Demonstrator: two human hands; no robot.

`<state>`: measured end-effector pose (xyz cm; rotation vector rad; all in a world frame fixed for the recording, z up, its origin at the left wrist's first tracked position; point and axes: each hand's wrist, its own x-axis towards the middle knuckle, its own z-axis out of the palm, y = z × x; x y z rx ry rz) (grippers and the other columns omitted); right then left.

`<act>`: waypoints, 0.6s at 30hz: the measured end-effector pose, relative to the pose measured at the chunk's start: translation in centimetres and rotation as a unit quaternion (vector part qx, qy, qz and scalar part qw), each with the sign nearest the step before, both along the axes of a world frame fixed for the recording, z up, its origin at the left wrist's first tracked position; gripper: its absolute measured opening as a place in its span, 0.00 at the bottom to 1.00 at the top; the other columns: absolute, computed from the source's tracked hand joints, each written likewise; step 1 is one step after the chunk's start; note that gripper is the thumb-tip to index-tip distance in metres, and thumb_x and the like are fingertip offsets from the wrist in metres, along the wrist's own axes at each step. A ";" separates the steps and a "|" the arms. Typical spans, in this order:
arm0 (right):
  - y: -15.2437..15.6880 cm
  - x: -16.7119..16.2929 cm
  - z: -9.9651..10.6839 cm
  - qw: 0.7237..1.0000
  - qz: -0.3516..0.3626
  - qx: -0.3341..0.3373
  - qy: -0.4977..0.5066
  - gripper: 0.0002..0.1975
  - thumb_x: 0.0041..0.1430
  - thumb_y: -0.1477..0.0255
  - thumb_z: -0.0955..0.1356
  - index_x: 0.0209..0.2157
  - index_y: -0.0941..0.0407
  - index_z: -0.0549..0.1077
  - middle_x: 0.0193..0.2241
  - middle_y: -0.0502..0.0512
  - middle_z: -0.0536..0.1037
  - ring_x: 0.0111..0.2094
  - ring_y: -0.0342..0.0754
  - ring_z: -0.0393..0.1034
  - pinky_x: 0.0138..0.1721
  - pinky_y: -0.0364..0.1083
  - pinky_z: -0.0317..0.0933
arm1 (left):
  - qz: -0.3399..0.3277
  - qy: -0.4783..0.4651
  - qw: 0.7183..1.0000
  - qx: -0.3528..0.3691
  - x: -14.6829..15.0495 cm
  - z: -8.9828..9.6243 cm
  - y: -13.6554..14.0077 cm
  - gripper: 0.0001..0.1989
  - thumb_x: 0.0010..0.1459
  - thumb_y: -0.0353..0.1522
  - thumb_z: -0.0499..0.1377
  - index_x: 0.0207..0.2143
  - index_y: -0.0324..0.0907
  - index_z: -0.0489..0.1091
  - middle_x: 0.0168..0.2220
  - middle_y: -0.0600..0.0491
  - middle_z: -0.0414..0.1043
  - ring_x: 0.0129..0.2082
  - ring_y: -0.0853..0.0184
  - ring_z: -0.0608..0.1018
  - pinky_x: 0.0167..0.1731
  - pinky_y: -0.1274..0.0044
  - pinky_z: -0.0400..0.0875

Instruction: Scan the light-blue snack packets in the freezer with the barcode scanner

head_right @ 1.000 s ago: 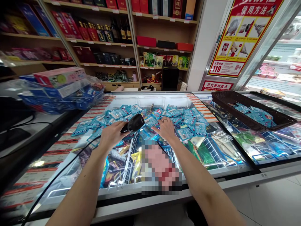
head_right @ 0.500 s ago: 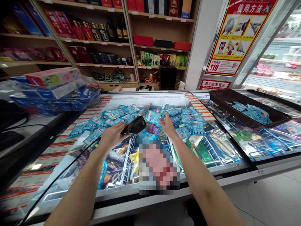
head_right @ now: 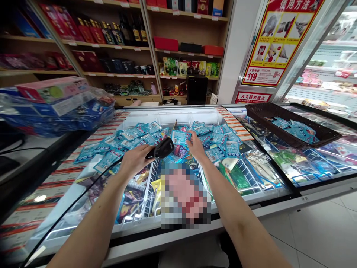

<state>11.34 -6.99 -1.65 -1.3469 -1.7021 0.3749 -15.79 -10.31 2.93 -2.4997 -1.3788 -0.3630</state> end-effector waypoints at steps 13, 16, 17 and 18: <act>0.2 0.0 -0.3 1.000 -0.011 0.020 -0.007 0.21 0.58 0.68 0.59 0.54 0.56 0.57 0.28 0.50 0.69 0.30 0.46 0.65 0.35 0.46 0.61 | -0.017 -0.004 1.000 0.021 0.3 -0.3 0.0 0.17 0.57 0.40 0.51 0.47 0.46 0.65 0.40 0.50 0.72 0.40 0.60 0.73 0.29 0.74 0.62; 0.1 0.0 -0.2 1.000 -0.013 0.012 -0.008 0.22 0.58 0.68 0.58 0.54 0.56 0.56 0.28 0.50 0.68 0.30 0.47 0.64 0.36 0.46 0.61 | -0.011 -0.008 1.000 0.024 0.3 -0.3 0.0 0.17 0.57 0.40 0.51 0.48 0.47 0.65 0.40 0.50 0.72 0.40 0.60 0.73 0.29 0.74 0.62; 0.2 0.1 -0.2 1.000 -0.013 0.011 -0.009 0.22 0.58 0.68 0.58 0.55 0.56 0.56 0.28 0.50 0.68 0.29 0.46 0.64 0.35 0.46 0.61 | -0.011 -0.006 1.000 0.024 0.3 -0.3 0.0 0.17 0.57 0.40 0.51 0.48 0.47 0.65 0.40 0.50 0.72 0.40 0.60 0.73 0.29 0.74 0.62; 0.2 0.1 -0.2 1.000 -0.014 0.011 -0.009 0.22 0.58 0.68 0.58 0.55 0.55 0.56 0.27 0.50 0.67 0.29 0.46 0.64 0.35 0.46 0.61 | -0.011 -0.003 1.000 0.025 0.3 -0.3 0.0 0.17 0.57 0.40 0.51 0.48 0.46 0.65 0.40 0.50 0.72 0.41 0.60 0.73 0.29 0.74 0.63</act>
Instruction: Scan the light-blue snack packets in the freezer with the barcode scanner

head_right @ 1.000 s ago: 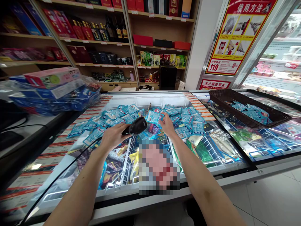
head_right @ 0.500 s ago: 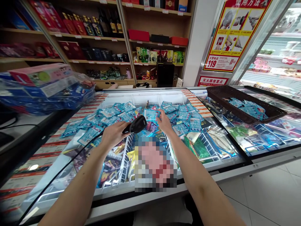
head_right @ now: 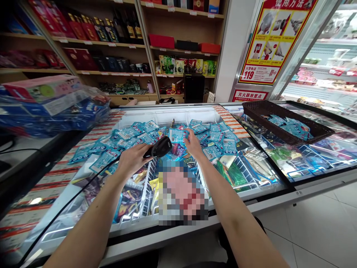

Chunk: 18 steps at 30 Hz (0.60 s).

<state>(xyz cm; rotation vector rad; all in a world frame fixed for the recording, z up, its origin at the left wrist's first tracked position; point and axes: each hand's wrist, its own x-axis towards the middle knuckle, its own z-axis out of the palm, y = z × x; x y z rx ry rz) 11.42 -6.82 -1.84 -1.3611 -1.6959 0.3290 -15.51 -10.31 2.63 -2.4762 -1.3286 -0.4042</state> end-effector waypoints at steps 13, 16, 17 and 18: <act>0.4 0.1 -0.6 0.999 0.020 0.023 0.035 0.21 0.58 0.70 0.60 0.54 0.52 0.57 0.26 0.48 0.63 0.27 0.44 0.61 0.33 0.45 0.60 | -0.007 0.007 1.000 0.000 -0.1 0.0 0.1 0.17 0.57 0.40 0.51 0.46 0.45 0.65 0.38 0.50 0.72 0.40 0.60 0.73 0.30 0.74 0.62; 0.3 0.1 -0.6 0.999 0.022 0.019 0.034 0.21 0.58 0.69 0.60 0.54 0.52 0.57 0.26 0.48 0.63 0.27 0.44 0.61 0.34 0.45 0.60 | -0.011 0.008 1.000 0.003 -0.2 0.0 0.1 0.17 0.57 0.40 0.51 0.47 0.45 0.64 0.38 0.50 0.71 0.40 0.61 0.73 0.30 0.74 0.62; 0.3 0.0 -0.5 0.999 0.020 0.019 0.033 0.21 0.58 0.69 0.60 0.54 0.52 0.57 0.26 0.48 0.63 0.27 0.44 0.61 0.34 0.45 0.60 | -0.011 0.009 1.000 0.004 -0.2 -0.1 0.1 0.17 0.57 0.40 0.51 0.47 0.45 0.64 0.38 0.50 0.71 0.40 0.61 0.73 0.31 0.74 0.62; 0.2 0.0 -0.5 0.999 0.019 0.018 0.030 0.21 0.58 0.69 0.60 0.54 0.53 0.57 0.26 0.48 0.63 0.27 0.45 0.61 0.34 0.45 0.60 | -0.011 0.009 1.000 0.005 -0.2 -0.1 0.1 0.17 0.57 0.40 0.51 0.47 0.45 0.64 0.38 0.50 0.71 0.40 0.61 0.73 0.31 0.74 0.62</act>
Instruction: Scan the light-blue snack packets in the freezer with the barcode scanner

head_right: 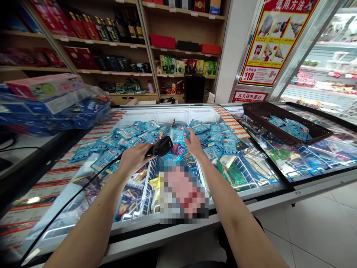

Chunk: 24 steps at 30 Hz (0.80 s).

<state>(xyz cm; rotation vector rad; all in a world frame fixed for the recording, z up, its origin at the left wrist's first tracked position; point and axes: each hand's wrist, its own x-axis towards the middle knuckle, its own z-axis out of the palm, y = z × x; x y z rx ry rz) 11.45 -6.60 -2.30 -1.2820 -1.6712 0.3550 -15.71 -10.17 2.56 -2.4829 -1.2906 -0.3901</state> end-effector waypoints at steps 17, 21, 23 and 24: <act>0.0 0.0 0.1 1.000 0.000 -0.002 -0.003 0.22 0.58 0.70 0.60 0.54 0.54 0.57 0.26 0.48 0.63 0.25 0.44 0.60 0.32 0.45 0.60 | 0.011 0.005 1.000 0.005 0.1 0.0 -0.1 0.16 0.57 0.41 0.51 0.46 0.45 0.64 0.38 0.51 0.72 0.39 0.61 0.73 0.29 0.74 0.61; -0.1 0.0 0.2 1.000 -0.006 0.015 0.006 0.24 0.58 0.69 0.61 0.56 0.54 0.55 0.25 0.47 0.63 0.24 0.44 0.60 0.31 0.45 0.61 | 0.011 0.004 1.000 0.007 0.1 -0.1 -0.1 0.17 0.57 0.41 0.51 0.47 0.45 0.65 0.38 0.50 0.72 0.39 0.61 0.73 0.28 0.74 0.61; -0.5 -0.1 0.5 1.000 -0.011 0.029 0.006 0.24 0.59 0.69 0.60 0.57 0.54 0.54 0.25 0.47 0.65 0.24 0.44 0.61 0.31 0.45 0.61 | 0.010 -0.001 1.000 0.006 0.2 -0.1 0.0 0.17 0.57 0.41 0.51 0.47 0.46 0.64 0.39 0.50 0.72 0.40 0.61 0.73 0.28 0.74 0.62; -0.7 -0.2 0.7 0.999 -0.015 0.037 0.002 0.23 0.59 0.69 0.59 0.57 0.53 0.56 0.25 0.48 0.66 0.24 0.44 0.61 0.32 0.45 0.61 | 0.010 -0.004 1.000 0.006 0.2 -0.1 0.0 0.18 0.56 0.41 0.51 0.47 0.46 0.65 0.39 0.50 0.72 0.40 0.60 0.73 0.29 0.74 0.62</act>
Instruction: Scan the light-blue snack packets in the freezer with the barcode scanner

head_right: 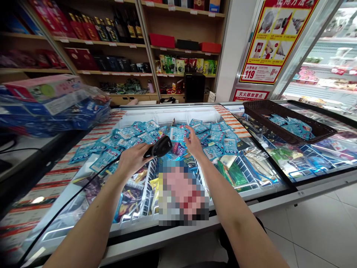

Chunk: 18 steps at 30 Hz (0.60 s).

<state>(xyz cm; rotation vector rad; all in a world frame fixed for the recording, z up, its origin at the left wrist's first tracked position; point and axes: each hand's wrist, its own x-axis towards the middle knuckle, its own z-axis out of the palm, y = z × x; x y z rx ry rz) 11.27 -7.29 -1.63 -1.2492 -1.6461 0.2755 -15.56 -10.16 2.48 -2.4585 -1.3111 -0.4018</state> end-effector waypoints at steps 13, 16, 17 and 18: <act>-1.2 3.1 2.6 0.967 -0.247 -0.010 -0.063 0.18 0.60 0.69 0.56 0.49 0.58 0.65 0.31 0.57 0.73 0.35 0.51 0.65 0.41 0.50 0.58 | 0.004 -0.005 1.000 0.012 -0.2 0.8 -0.2 0.18 0.55 0.40 0.53 0.47 0.45 0.65 0.39 0.49 0.72 0.41 0.59 0.73 0.33 0.73 0.64; -1.3 4.5 2.5 0.948 -0.304 -0.025 -0.095 0.17 0.59 0.70 0.56 0.46 0.59 0.67 0.35 0.61 0.72 0.42 0.54 0.62 0.46 0.53 0.54 | 0.007 -0.010 1.000 0.009 -0.4 0.7 -0.1 0.18 0.55 0.40 0.53 0.48 0.45 0.65 0.40 0.49 0.72 0.41 0.59 0.73 0.33 0.73 0.64; -1.4 4.8 2.4 0.940 -0.323 -0.028 -0.106 0.17 0.59 0.70 0.56 0.45 0.59 0.67 0.37 0.63 0.71 0.44 0.56 0.60 0.47 0.55 0.53 | 0.008 -0.013 1.000 0.007 -0.5 0.7 -0.1 0.18 0.55 0.40 0.53 0.48 0.45 0.65 0.40 0.49 0.72 0.41 0.59 0.73 0.33 0.73 0.64; -1.5 4.9 2.3 0.931 -0.344 -0.029 -0.116 0.16 0.58 0.69 0.57 0.44 0.59 0.68 0.40 0.65 0.70 0.46 0.57 0.59 0.47 0.56 0.52 | 0.011 -0.015 1.000 0.004 -0.5 0.7 -0.1 0.18 0.55 0.40 0.53 0.48 0.45 0.64 0.40 0.49 0.72 0.42 0.59 0.73 0.33 0.73 0.64</act>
